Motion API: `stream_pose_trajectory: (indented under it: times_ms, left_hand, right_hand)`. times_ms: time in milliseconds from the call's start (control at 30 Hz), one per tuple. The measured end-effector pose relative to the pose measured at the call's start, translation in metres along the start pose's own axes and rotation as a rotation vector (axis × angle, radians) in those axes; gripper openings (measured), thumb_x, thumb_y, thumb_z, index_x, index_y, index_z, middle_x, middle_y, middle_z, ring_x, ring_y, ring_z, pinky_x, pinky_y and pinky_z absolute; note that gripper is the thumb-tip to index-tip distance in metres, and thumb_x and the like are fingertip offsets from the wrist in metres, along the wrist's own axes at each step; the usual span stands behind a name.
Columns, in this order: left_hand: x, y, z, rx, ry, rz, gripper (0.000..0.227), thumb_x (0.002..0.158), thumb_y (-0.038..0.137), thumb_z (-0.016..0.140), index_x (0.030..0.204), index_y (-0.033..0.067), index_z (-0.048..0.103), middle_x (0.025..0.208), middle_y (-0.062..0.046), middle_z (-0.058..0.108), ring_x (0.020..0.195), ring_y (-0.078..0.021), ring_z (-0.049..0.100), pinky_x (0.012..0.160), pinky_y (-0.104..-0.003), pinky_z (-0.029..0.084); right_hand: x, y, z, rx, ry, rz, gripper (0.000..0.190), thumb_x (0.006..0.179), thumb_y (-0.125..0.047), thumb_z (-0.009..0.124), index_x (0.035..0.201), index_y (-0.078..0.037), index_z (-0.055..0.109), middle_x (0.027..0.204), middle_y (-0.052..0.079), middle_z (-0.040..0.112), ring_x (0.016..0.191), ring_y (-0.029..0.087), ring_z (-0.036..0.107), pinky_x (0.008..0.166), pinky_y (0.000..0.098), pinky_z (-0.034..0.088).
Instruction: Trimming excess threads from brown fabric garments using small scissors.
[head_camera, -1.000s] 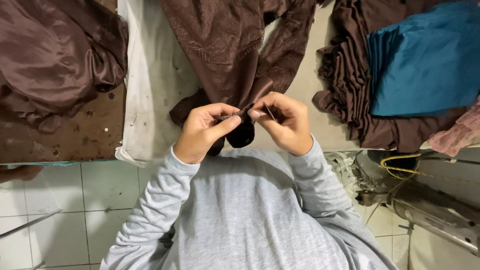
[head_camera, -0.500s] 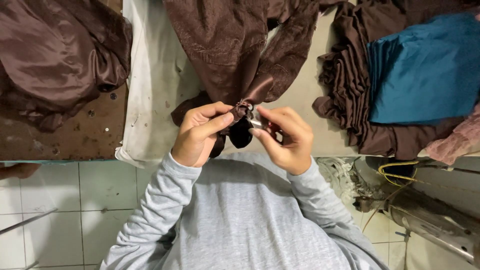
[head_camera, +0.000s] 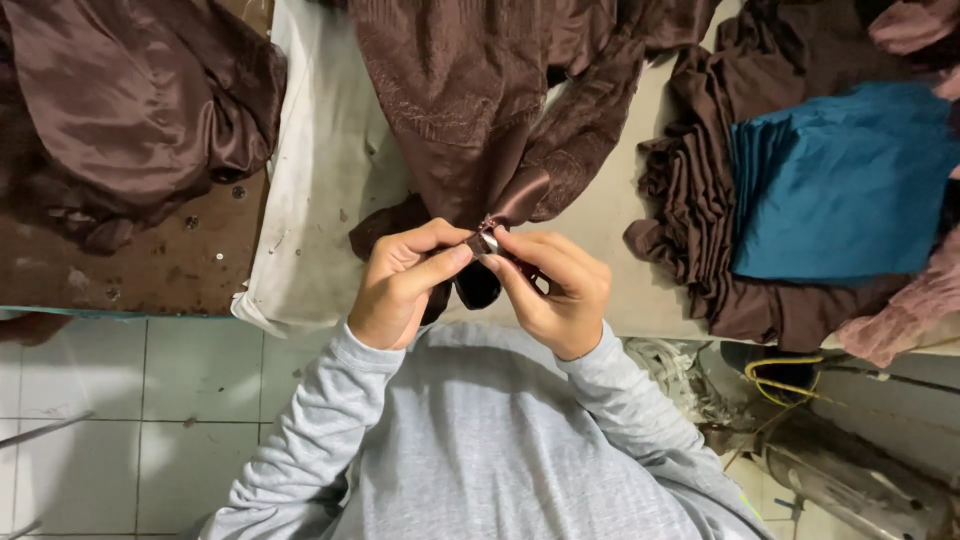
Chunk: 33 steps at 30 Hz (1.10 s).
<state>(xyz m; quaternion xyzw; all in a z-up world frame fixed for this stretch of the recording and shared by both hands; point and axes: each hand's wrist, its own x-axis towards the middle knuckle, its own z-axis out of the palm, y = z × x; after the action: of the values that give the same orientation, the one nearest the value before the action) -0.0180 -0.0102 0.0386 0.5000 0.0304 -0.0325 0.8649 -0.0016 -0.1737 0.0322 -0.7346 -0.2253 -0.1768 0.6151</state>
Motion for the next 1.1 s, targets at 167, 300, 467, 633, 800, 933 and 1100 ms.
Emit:
stream_pose_trajectory:
  times_ms: [167,300,467,633,800,933,1100]
  left_hand:
    - [-0.003,0.014,0.012,-0.115,0.042,-0.081,0.017,0.092,0.008,0.070,0.101,-0.0069,0.074,0.078,-0.005,0.057,0.079,-0.0086,0.050,0.077,-0.022,0.045]
    - [-0.006,0.019,0.015,-0.147,0.081,-0.100,0.023,0.095,0.011,0.069,0.110,-0.0060,0.073,0.082,-0.006,0.063,0.081,-0.0086,0.053,0.078,-0.022,0.048]
    - [-0.007,0.019,0.008,-0.169,0.073,-0.115,0.026,0.097,0.011,0.066,0.114,-0.0073,0.071,0.081,-0.008,0.062,0.078,-0.0108,0.053,0.074,-0.023,0.047]
    - [-0.007,0.014,-0.008,-0.146,0.069,-0.143,0.026,0.097,0.010,0.066,0.115,-0.0082,0.072,0.092,-0.014,0.072,0.087,-0.0144,0.062,0.085,-0.028,0.053]
    - [-0.004,0.022,-0.018,-0.104,-0.002,-0.109,0.025,0.096,0.012,0.067,0.112,-0.0067,0.073,0.111,-0.015,0.072,0.104,-0.0173,0.061,0.099,-0.034,0.050]
    - [0.002,0.027,-0.034,-0.068,-0.029,-0.109,0.024,0.096,0.013,0.068,0.110,-0.0053,0.073,0.089,-0.010,0.069,0.088,-0.0118,0.059,0.085,-0.027,0.051]
    - [0.012,0.034,-0.059,0.057,-0.139,-0.133,0.022,0.095,0.013,0.067,0.107,-0.0046,0.073,0.083,-0.010,0.068,0.085,-0.0118,0.059,0.083,-0.026,0.051]
  right_hand:
    - [0.001,0.021,-0.014,0.093,-0.024,0.047,0.024,0.088,0.007,0.079,0.111,0.009,0.075,0.087,0.019,0.072,0.063,0.017,0.064,0.048,0.0298,0.057]
    - [0.002,0.026,-0.022,0.099,-0.045,0.044,0.025,0.099,0.001,0.069,0.123,0.010,0.068,0.091,0.020,0.065,0.068,0.020,0.065,0.051,0.0319,0.059]
    - [0.004,0.013,-0.013,0.000,-0.047,-0.071,0.030,0.089,-0.003,0.081,0.115,0.008,0.074,0.088,0.018,0.068,0.061,0.019,0.060,0.048,0.0311,0.050]
    - [0.008,-0.002,-0.002,-0.042,-0.047,-0.108,0.031,0.081,0.001,0.087,0.109,0.009,0.075,0.081,0.016,0.068,0.053,0.018,0.057,0.044,0.0283,0.049]
    - [0.010,-0.008,0.010,-0.085,-0.032,-0.129,0.029,0.083,-0.002,0.085,0.109,0.008,0.075,0.082,0.015,0.069,0.053,0.018,0.057,0.044,0.0273,0.048]
    - [0.017,-0.003,0.011,0.021,-0.012,-0.015,0.029,0.090,-0.004,0.081,0.114,0.009,0.071,0.083,0.015,0.064,0.055,0.016,0.052,0.046,0.0271,0.046]
    - [0.033,0.008,0.019,0.218,-0.231,0.179,0.058,0.083,-0.016,0.088,0.131,0.007,0.065,0.092,0.011,0.063,0.056,0.008,0.046,0.047,0.0226,0.040]
